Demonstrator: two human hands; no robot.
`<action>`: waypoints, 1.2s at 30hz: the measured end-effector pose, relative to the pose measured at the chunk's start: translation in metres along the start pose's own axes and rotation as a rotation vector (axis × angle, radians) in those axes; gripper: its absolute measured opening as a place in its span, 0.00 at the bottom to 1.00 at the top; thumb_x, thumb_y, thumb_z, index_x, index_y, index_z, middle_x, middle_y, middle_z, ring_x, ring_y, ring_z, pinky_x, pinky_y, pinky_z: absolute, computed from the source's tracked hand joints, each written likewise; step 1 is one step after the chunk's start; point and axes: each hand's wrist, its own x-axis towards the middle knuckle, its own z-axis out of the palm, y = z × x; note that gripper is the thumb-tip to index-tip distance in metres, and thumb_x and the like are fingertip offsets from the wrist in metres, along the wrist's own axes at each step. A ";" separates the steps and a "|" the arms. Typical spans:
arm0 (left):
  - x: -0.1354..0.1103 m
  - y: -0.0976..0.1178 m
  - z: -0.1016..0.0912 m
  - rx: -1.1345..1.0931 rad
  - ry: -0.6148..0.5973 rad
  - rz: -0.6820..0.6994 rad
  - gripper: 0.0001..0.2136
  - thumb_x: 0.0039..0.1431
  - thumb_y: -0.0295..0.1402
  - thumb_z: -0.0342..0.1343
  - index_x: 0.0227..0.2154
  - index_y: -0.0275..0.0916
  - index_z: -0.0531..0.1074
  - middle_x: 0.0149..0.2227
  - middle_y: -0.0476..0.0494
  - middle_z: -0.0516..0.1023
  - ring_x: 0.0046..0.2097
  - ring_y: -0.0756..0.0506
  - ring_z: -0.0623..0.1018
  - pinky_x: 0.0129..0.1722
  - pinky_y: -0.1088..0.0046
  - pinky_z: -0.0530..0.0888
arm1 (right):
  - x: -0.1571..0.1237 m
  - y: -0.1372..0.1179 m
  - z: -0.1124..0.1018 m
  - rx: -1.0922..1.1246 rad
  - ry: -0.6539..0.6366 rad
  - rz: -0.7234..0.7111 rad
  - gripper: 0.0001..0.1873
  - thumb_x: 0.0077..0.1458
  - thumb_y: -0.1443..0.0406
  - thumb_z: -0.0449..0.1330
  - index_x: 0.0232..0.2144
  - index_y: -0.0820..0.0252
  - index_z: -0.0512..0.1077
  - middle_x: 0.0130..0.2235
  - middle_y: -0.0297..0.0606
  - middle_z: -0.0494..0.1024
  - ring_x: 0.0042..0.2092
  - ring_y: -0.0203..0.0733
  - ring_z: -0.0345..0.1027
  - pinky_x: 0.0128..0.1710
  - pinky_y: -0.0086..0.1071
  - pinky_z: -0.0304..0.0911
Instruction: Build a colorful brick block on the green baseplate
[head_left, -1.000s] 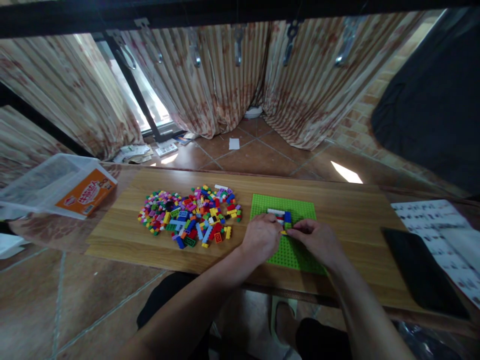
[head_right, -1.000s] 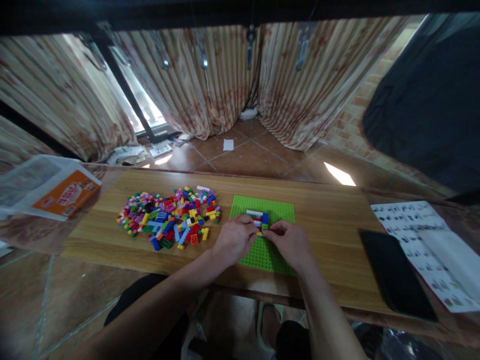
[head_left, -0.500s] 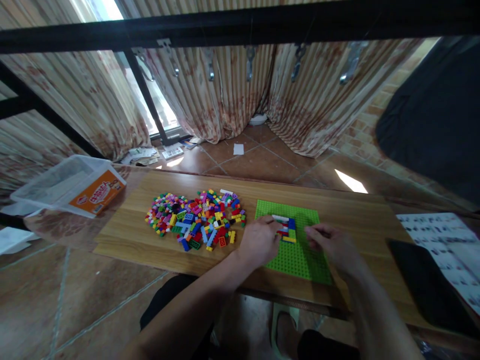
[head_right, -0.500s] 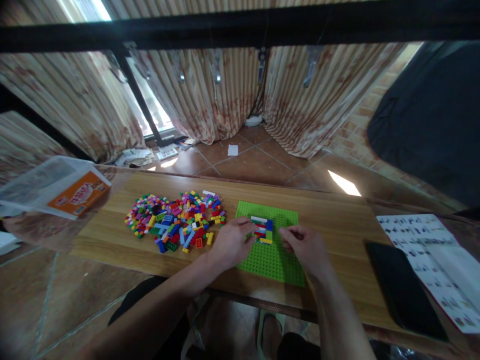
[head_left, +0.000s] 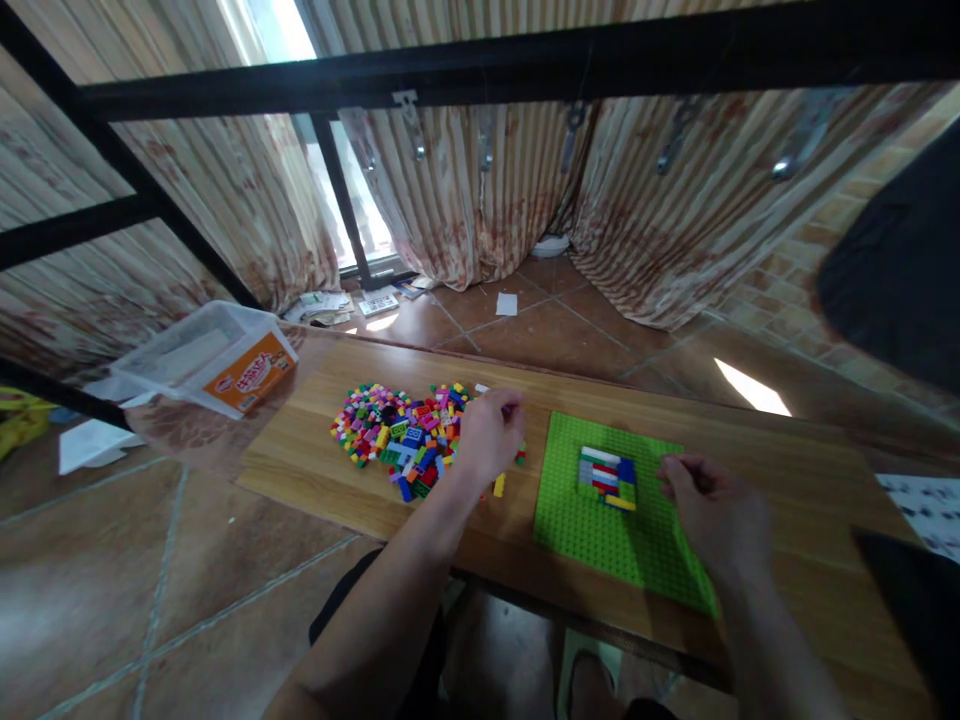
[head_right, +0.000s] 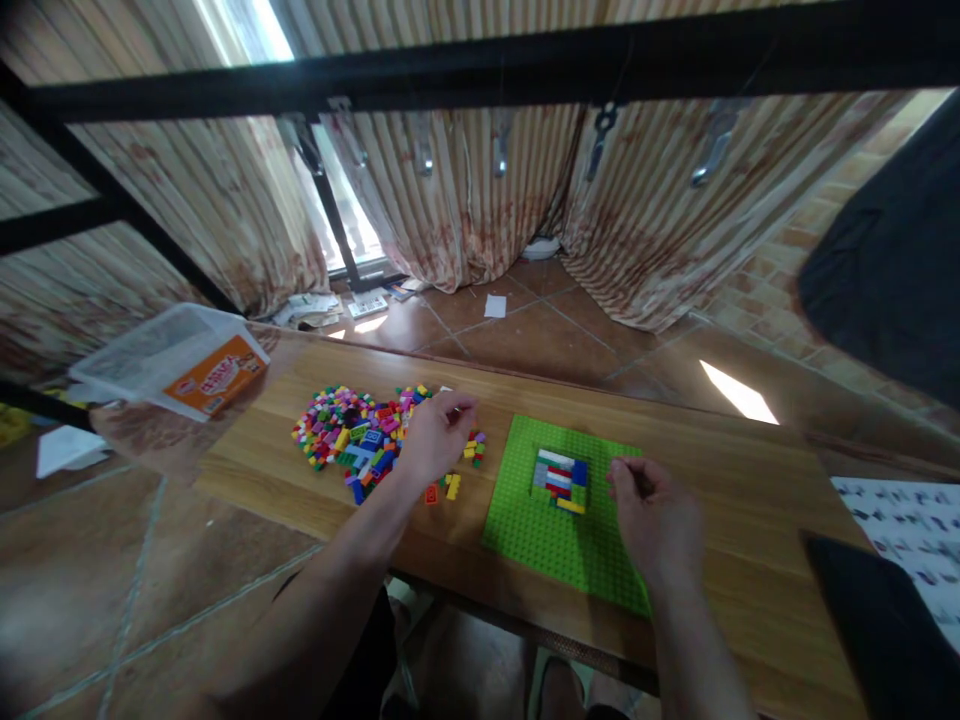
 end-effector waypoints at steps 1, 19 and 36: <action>0.003 -0.002 -0.004 -0.043 0.046 -0.037 0.10 0.55 0.23 0.53 0.35 0.36 0.79 0.35 0.44 0.81 0.37 0.48 0.78 0.42 0.72 0.74 | -0.003 -0.004 0.002 -0.015 0.017 -0.024 0.18 0.54 0.51 0.55 0.33 0.57 0.75 0.30 0.40 0.80 0.33 0.46 0.75 0.35 0.37 0.67; 0.015 -0.016 -0.061 -0.631 0.397 -0.226 0.08 0.48 0.29 0.59 0.33 0.34 0.79 0.26 0.50 0.76 0.25 0.55 0.69 0.26 0.80 0.65 | -0.077 -0.064 0.098 -0.078 -0.420 -0.704 0.11 0.61 0.61 0.54 0.43 0.56 0.73 0.43 0.39 0.78 0.45 0.43 0.72 0.45 0.37 0.66; 0.016 -0.032 -0.109 -1.153 0.536 -0.436 0.10 0.41 0.26 0.61 0.31 0.33 0.76 0.26 0.52 0.74 0.23 0.57 0.69 0.27 0.80 0.67 | -0.060 -0.082 0.143 -0.142 -0.284 -0.821 0.17 0.62 0.59 0.52 0.47 0.58 0.74 0.47 0.45 0.74 0.49 0.50 0.66 0.52 0.47 0.63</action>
